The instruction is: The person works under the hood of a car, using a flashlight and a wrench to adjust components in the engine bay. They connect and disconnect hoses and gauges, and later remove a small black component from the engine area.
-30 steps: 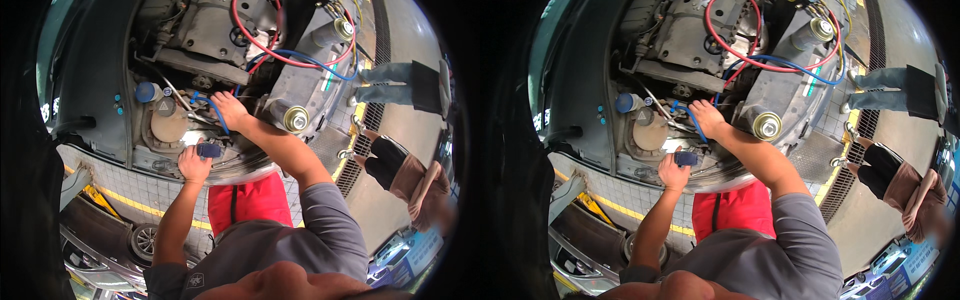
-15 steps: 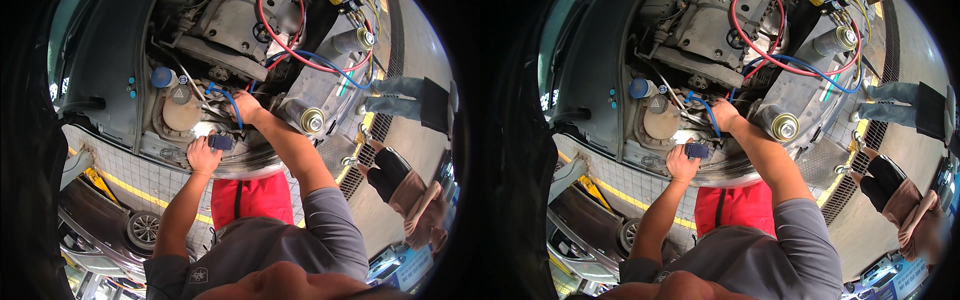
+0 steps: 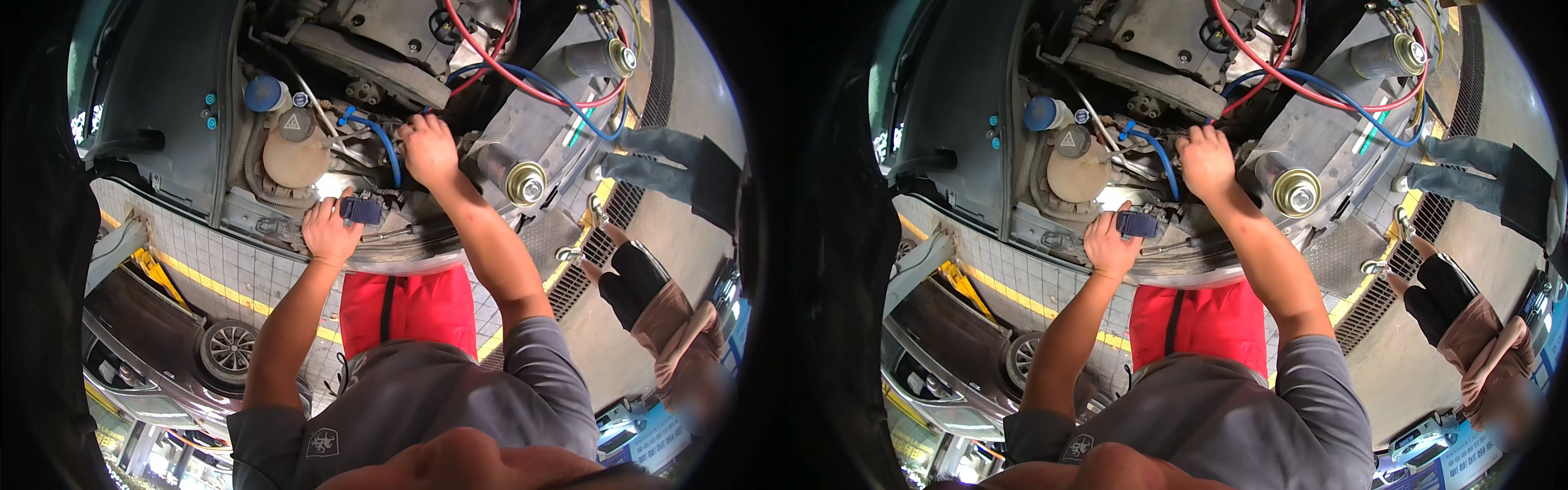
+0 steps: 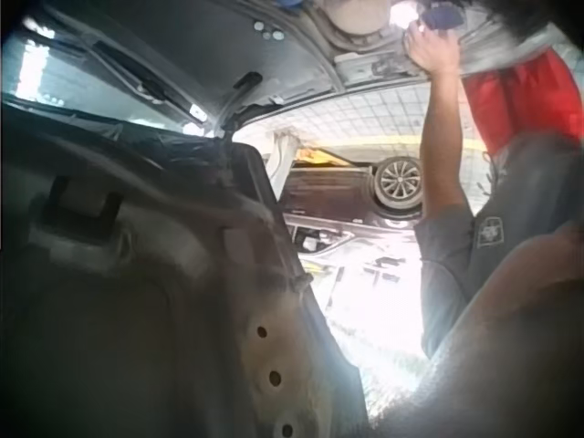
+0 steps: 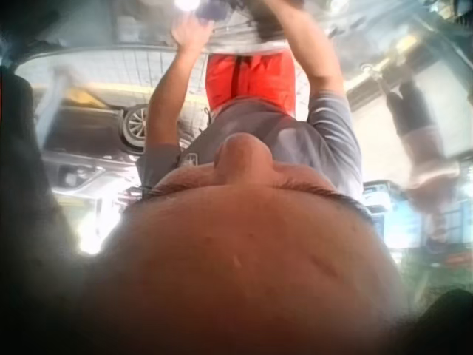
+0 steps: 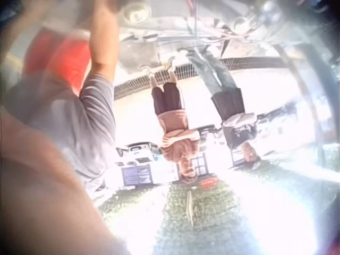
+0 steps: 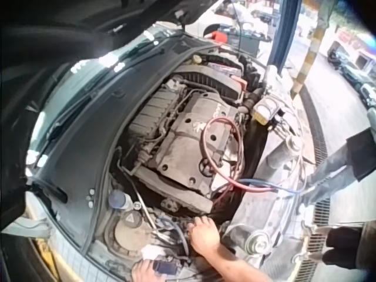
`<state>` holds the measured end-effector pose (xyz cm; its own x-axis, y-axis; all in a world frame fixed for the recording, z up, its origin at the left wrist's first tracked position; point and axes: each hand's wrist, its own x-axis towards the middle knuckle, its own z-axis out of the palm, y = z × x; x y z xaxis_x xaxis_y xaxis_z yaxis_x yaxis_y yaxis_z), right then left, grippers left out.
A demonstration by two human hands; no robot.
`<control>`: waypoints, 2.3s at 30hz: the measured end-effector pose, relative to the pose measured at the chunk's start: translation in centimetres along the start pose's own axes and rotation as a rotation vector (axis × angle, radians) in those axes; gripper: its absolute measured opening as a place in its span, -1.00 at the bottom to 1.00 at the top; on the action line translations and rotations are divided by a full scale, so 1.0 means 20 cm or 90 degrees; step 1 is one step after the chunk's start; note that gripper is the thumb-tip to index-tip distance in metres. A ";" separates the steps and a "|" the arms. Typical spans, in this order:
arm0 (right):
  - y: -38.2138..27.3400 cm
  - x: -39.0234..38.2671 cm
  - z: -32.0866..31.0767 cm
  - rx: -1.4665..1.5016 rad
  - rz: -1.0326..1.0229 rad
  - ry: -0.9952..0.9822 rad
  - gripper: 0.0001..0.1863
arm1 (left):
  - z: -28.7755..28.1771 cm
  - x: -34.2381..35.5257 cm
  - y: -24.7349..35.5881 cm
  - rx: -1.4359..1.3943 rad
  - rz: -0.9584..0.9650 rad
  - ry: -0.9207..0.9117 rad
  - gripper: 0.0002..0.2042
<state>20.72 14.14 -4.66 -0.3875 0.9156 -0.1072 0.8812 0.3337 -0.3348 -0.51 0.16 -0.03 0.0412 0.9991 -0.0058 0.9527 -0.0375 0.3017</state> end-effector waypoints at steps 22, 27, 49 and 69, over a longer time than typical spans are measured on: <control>-0.31 -1.02 -0.49 0.562 0.145 0.031 -0.32 | -0.13 -0.12 0.42 -0.286 0.215 -0.096 -0.40; -0.17 -1.06 -0.50 0.484 0.205 0.221 -0.38 | -0.10 -0.12 0.46 -0.325 0.133 -0.112 -0.45; 0.81 -0.50 -0.25 0.457 0.555 0.676 -0.28 | -0.29 1.32 0.07 0.542 0.278 -0.363 -0.82; 0.82 -0.50 -0.19 0.368 0.599 0.667 -0.29 | -0.05 1.42 0.04 0.616 -0.074 -0.499 -0.73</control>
<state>40.08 11.39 -5.49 0.8170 0.5630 0.1251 0.3709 -0.3469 -0.8614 1.02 28.57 1.07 -0.2062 0.7303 -0.6513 0.7793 -0.2799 -0.5606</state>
